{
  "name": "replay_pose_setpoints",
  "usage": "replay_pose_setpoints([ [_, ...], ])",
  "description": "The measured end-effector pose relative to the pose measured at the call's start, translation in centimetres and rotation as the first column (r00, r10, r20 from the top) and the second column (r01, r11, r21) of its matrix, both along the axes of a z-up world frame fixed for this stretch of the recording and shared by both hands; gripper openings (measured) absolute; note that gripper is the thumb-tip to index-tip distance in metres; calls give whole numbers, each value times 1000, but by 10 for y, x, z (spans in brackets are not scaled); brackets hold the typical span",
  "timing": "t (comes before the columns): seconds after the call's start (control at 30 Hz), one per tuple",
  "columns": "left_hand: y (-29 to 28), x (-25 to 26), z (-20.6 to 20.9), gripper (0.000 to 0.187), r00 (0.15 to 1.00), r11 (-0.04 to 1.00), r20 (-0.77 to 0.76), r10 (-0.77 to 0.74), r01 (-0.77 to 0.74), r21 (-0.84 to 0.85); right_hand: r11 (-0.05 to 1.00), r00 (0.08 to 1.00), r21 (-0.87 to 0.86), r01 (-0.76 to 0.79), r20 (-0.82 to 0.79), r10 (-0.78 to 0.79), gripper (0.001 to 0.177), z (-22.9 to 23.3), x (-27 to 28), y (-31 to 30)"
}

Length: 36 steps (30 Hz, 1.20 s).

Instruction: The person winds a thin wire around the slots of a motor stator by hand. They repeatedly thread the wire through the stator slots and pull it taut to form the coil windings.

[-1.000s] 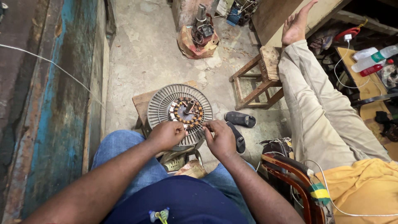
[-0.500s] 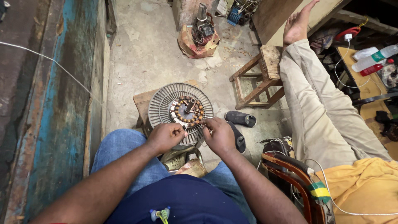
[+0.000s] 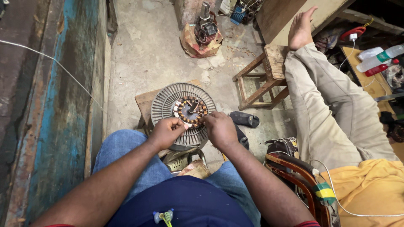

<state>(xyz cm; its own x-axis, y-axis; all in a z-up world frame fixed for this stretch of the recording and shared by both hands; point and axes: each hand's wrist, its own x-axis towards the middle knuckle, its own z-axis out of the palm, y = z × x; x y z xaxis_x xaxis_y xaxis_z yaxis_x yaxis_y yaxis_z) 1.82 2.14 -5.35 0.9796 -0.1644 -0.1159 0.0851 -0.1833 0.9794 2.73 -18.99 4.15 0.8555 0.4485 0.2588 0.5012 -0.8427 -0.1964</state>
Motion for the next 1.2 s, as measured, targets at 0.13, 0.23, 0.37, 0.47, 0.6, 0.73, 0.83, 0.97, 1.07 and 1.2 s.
replay_pose_setpoints([
  [0.13, 0, 0, 1, 22, 1000, 999, -20, 0, -1, -55, 997, 1000, -74, -6, -18, 4, 17, -2, 2, 2],
  [0.23, 1, 0, 8, 20, 994, 1000, -109, 0, 2, 21, 987, 1000, -157, -26, 9, 28, 22, -2, 6, 2],
  [0.37, 2, -1, 14, 20, 997, 999, -78, 2, 1, 33, 979, 999, -199, -45, 14, 49, 24, -4, 11, 4],
  [0.47, 2, -1, 14, 21, 999, 1000, -32, 4, -3, 15, 982, 997, -182, -59, 28, 65, 23, -6, 11, 4],
  [0.6, 1, 0, 11, 21, 999, 1000, -47, 7, -6, 6, 987, 997, -146, -70, 16, 73, 19, -7, 13, 3],
  [0.73, 0, -1, 9, 21, 999, 999, -37, 24, -25, -30, 992, 995, -84, -98, -11, 97, 14, -9, 16, 5],
  [0.83, 0, -1, 9, 21, 1000, 1000, -19, 22, -22, -1, 985, 989, -90, -148, -20, 147, 14, -6, 17, 9],
  [0.97, 0, -2, 10, 22, 999, 1000, -28, 18, -18, -19, 984, 985, -33, -173, -21, 172, 12, 2, 12, 13],
  [1.07, 1, 1, 12, 23, 999, 1000, -49, 19, -18, 25, 977, 979, 132, -169, 140, 151, 25, 3, 2, 9],
  [1.2, 0, 2, 15, 25, 999, 998, -49, 14, -11, 60, 913, 1000, 408, -13, -6, 17, 20, -16, -14, 3],
])
